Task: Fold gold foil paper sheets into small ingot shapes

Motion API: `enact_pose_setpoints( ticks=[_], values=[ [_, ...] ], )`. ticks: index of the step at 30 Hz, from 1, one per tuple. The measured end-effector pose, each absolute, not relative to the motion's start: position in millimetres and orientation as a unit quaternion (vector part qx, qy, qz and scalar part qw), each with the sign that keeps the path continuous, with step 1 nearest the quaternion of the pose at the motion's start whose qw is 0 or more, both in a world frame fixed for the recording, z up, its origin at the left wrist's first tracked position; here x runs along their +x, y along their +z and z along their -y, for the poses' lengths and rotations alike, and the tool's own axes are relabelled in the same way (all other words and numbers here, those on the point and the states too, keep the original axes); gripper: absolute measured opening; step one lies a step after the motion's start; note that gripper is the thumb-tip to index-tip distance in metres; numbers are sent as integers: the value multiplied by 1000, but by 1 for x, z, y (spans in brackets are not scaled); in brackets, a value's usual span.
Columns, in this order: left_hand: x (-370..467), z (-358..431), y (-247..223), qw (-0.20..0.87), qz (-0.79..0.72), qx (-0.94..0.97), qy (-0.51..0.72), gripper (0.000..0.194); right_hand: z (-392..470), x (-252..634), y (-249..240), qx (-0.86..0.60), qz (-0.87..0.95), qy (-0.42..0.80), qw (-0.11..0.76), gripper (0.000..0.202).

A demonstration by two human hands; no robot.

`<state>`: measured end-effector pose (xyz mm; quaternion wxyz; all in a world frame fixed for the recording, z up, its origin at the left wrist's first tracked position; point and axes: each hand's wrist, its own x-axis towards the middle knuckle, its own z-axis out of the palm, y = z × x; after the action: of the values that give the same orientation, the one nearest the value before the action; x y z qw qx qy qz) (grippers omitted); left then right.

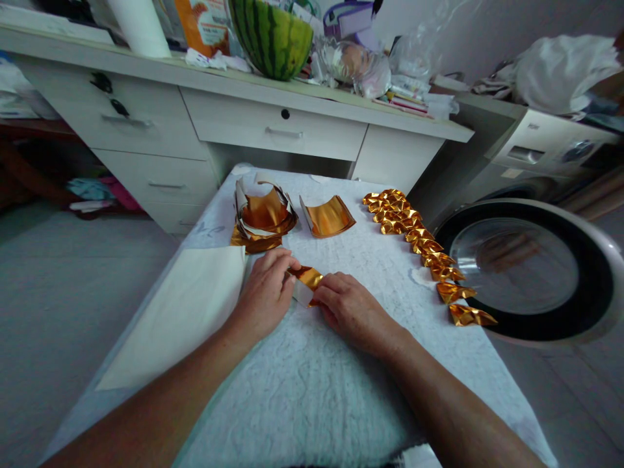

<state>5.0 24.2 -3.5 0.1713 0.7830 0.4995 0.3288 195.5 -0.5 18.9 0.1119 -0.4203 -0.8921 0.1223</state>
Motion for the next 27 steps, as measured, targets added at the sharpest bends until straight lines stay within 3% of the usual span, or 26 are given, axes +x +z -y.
enact_pose_setpoints(
  ticks=[10, 18, 27],
  values=[
    [3, -25, -4, 196, -475, 812, 278, 16, -4, 200, 21, -455, 876, 121, 102, 13],
    [4, -20, 0, 213, -465, 811, 284, 14, -6, 203, 14, -425, 898, 44, 101, 15],
    [2, -19, -4, 232, -465, 796, 311, 42, -10, 204, 9, -463, 879, 21, 109, 14]
  ],
)
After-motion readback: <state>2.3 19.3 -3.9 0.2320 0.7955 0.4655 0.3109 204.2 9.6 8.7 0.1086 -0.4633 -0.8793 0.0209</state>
